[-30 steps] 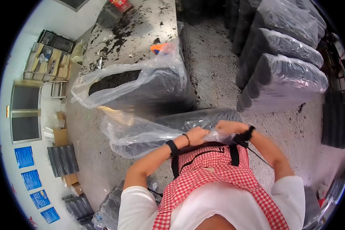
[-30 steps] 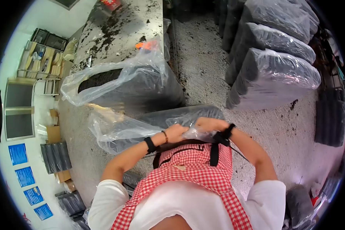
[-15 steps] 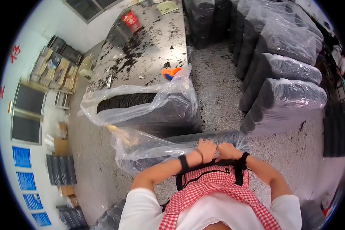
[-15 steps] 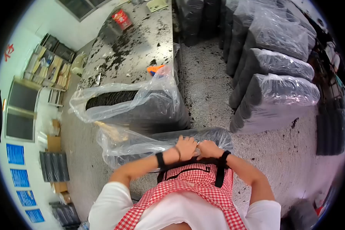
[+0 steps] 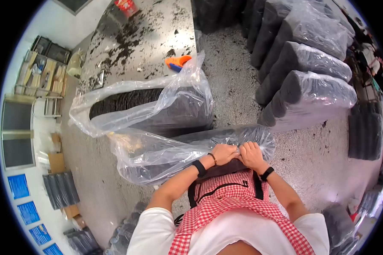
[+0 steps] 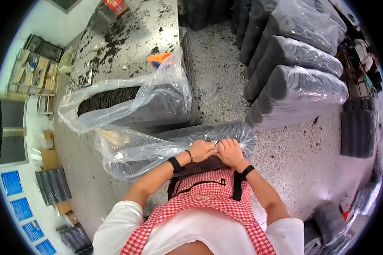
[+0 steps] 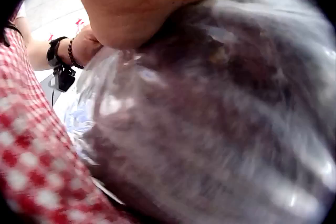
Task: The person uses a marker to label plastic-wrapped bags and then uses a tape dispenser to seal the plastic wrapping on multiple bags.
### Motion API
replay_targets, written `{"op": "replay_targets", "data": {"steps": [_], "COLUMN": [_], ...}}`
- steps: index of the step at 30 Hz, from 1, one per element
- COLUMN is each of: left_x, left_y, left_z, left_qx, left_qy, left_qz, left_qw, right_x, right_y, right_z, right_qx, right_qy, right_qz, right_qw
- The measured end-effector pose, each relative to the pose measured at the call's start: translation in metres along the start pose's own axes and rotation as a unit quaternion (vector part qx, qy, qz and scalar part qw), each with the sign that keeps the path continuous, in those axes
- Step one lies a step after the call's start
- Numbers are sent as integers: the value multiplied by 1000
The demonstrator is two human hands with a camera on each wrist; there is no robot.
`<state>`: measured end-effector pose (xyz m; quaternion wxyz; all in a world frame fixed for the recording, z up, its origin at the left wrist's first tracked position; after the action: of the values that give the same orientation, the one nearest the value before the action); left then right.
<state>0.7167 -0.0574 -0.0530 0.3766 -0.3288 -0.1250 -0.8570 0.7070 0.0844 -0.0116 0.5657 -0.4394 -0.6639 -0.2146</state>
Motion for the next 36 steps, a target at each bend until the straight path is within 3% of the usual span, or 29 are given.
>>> {"op": "replay_targets", "data": {"steps": [2, 4, 6, 7, 8, 9, 10, 11, 12, 13, 14, 15, 17, 18, 20, 22, 23, 24, 26, 27, 28, 29, 30, 32, 34, 36], "left_x": [1, 9, 7, 4, -1, 0, 0, -7, -15, -15, -20, -25, -14, -23, -27, -15, -10, -14, -21, -36, -37, -45, -47, -55, -59, -48], "left_y": [0, 6, 9, 10, 11, 12, 12, 13, 13, 12, 12, 12, 9, 13, 12, 11, 9, 15, 20, 21, 29, 28, 24, 31, 33, 31], "left_z": [8, 13, 7, 5, 4, 7, 11, 12, 13, 17, 22, 22, 27, 26, 24, 27, 32, 39, 36, 35, 53, 40, 38, 43, 52, 55], "left_qx": [16, 112, 125, 81, 37, 62, 69, 89, 107, 98, 105, 126, 130, 108, 102, 79, 54, 49, 16, -9, -22, -10, -17, -34, -17, -26], "left_qy": [26, 84, 87, 88, 87, 128, 123, 110, 98, 90, 96, 99, 84, 61, 57, 53, 51, 63, 40, 10, 6, 2, 18, -33, -45, -137], "left_qz": [-1, 59, 44, 52, 60, 89, 88, 65, 42, 69, 70, 86, 115, 150, 108, 107, 108, 105, 119, 121, 135, 129, 117, 159, 148, 222], "left_qw": [1000, 988, 987, 991, 994, 986, 986, 988, 989, 989, 987, 983, 981, 981, 987, 990, 991, 991, 992, 993, 991, 992, 993, 986, 988, 965], "right_x": [-24, -22, -15, -9, -9, -5, 1, 7, -17, -34, -46, -103, -148, -202, -234, -274, -275, -234, -206, -127, -56, -59, -51, -17, 42, 47], "right_y": [-2, -12, -21, -32, -50, -79, -111, -165, -216, -270, -322, -387, -417, -441, -450, -453, -450, -427, -407, -366, -324, -300, -252, -195, -117, -69], "right_z": [14, 10, 15, 18, 32, 49, 67, 80, 104, 112, 101, 70, 53, 23, 16, 15, 15, 31, 43, 54, 53, 91, 130, 125, 110, 99], "right_qx": [24, 44, 17, 25, 28, 29, 28, 53, 68, 38, 21, 61, 147, 169, 177, 156, 151, 121, 117, -15, -150, -186, -242, -348, -370, -503], "right_qy": [-27, -63, -127, -149, -207, -254, -327, -453, -337, -259, -121, -173, -113, -45, -22, 57, 45, -114, 17, -57, -137, -343, -515, -545, -601, -548], "right_qz": [-105, -80, -189, -240, -426, -595, -658, -614, -514, -291, -166, -42, -35, 43, 49, -118, -55, -16, -65, -107, -135, -140, -136, -186, -213, -135], "right_qw": [994, 994, 973, 959, 880, 762, 678, 644, 786, 920, 978, 982, 982, 984, 983, 979, 986, 986, 991, 993, 970, 910, 811, 740, 675, 655]}}
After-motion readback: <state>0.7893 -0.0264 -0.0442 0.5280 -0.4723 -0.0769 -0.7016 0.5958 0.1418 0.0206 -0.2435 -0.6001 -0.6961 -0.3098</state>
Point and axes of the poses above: each hand's wrist, its own y-axis away from the middle knuckle, its own x-axis out of the back of the hand, z = x × y, the point moved 4 cm from there along -y, towards the middle knuckle, and after that the axes turned 15 degrees about -x, right-handed, at the moved point
